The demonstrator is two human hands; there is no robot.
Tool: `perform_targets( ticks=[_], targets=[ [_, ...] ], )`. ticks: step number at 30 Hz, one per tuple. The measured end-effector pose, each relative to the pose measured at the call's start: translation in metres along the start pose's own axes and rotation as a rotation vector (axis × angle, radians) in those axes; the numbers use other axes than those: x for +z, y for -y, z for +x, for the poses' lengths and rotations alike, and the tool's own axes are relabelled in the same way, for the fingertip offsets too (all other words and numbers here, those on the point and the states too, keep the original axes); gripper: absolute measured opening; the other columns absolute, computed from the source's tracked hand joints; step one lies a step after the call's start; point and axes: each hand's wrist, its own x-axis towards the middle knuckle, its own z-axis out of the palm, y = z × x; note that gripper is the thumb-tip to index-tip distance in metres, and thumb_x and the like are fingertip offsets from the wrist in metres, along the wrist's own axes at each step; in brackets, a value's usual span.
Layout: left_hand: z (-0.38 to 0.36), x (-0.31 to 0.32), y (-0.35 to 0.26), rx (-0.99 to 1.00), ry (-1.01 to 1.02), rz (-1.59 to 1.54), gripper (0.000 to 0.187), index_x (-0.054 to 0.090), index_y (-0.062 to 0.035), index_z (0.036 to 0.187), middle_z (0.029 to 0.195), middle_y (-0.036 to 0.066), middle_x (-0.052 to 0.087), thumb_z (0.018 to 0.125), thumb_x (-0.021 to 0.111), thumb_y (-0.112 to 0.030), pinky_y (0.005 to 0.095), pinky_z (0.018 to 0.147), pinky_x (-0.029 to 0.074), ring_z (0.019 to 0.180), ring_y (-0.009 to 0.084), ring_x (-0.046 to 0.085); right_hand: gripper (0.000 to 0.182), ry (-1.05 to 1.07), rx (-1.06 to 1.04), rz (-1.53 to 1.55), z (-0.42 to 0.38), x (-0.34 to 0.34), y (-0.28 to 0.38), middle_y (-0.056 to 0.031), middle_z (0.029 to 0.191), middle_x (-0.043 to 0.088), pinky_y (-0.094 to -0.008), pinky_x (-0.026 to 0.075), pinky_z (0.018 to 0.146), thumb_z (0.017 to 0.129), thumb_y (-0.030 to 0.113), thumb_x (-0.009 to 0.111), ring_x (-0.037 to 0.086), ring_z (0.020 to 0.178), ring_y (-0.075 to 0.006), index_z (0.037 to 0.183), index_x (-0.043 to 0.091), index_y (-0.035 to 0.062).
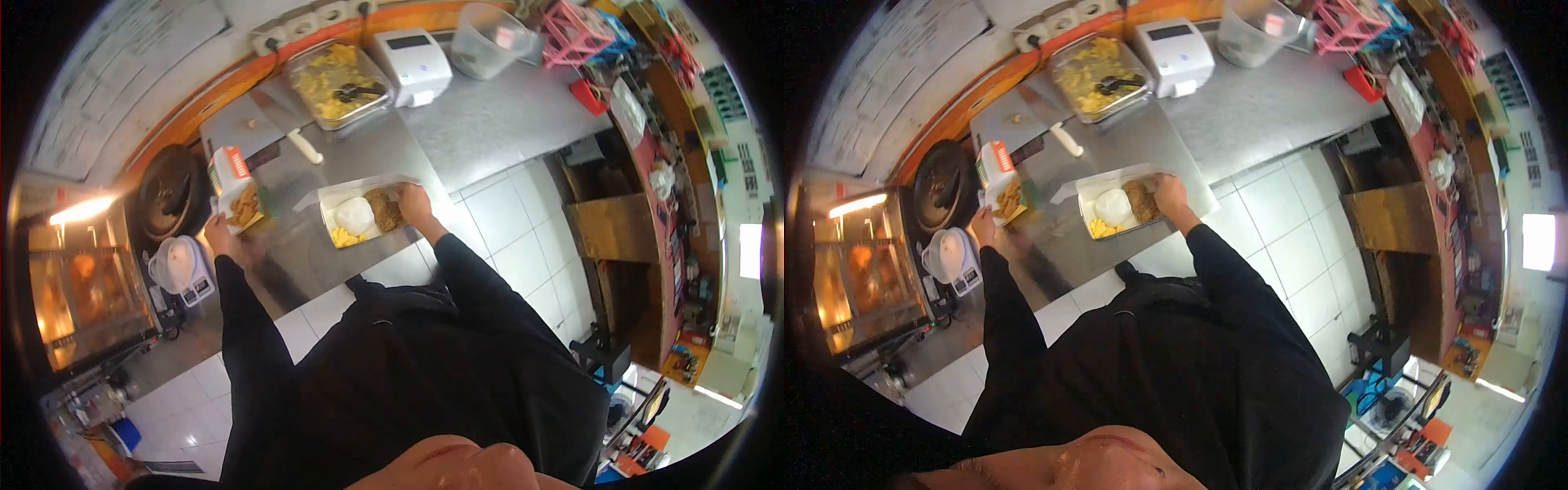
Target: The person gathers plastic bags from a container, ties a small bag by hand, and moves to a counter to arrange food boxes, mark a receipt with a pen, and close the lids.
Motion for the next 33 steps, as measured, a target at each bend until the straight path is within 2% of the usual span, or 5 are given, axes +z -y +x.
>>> perform_targets(
  ticks=[6,12,18,24,33],
  targets=[
    [-0.075,0.016,-0.078,-0.048,-0.123,0.051,0.029,0.066,0.0059,0.087,0.064,0.007,0.062,0.09,0.059,-0.022,0.0307,0.058,0.039,0.059,0.013,0.052,0.024,-0.112,0.33,0.06,-0.047,-0.164,-0.157,-0.0186,0.095,0.068,-0.0415,0.053,0.075,0.082,0.011,0.056,0.067,0.083,-0.0342,0.103,0.069,0.0076],
    [-0.17,0.079,-0.199,-0.051,-0.126,0.074,0.027,0.069,0.0036,0.092,0.071,0.005,0.065,0.091,0.058,-0.021,0.0278,0.062,0.042,0.065,0.0112,0.053,0.027,-0.313,0.274,-0.43,-0.092,-0.359,-0.392,-0.018,0.106,0.065,-0.0461,0.047,0.087,0.087,0.018,0.054,0.061,0.101,-0.0367,0.109,0.066,0.008],
    [-0.221,0.191,-0.3,-0.084,0.016,-0.129,0.026,0.067,0.0055,0.101,0.084,0.007,0.068,0.09,0.06,-0.017,0.0278,0.07,0.045,0.075,0.0107,0.056,0.024,-0.553,0.394,-0.41,-0.076,-0.494,-0.44,-0.0247,0.101,0.063,-0.0469,0.048,0.08,0.089,0.02,0.054,0.06,0.095,-0.0422,0.099,0.066,0.0008],
    [-0.239,0.323,-0.367,-0.064,0.165,-0.213,0.028,0.068,0.0045,0.097,0.081,0.013,0.07,0.087,0.065,-0.022,0.0291,0.069,0.047,0.073,0.0138,0.062,0.024,-0.375,0.022,-0.615,0.03,-0.479,-0.505,-0.0214,0.098,0.065,-0.0455,0.05,0.079,0.089,0.022,0.054,0.063,0.09,-0.0389,0.098,0.067,0.0036],
    [-0.23,0.502,-0.408,0.035,0.154,0.0,0.023,0.07,-0.0012,0.088,0.079,0.02,0.066,0.085,0.061,-0.022,0.0413,0.065,0.049,0.072,0.0349,0.065,0.026,-0.289,0.111,-0.235,0.221,-0.344,-0.467,-0.0249,0.098,0.065,-0.0486,0.05,0.079,0.09,0.023,0.054,0.062,0.094,-0.0411,0.106,0.065,0.0059]
  ],
)
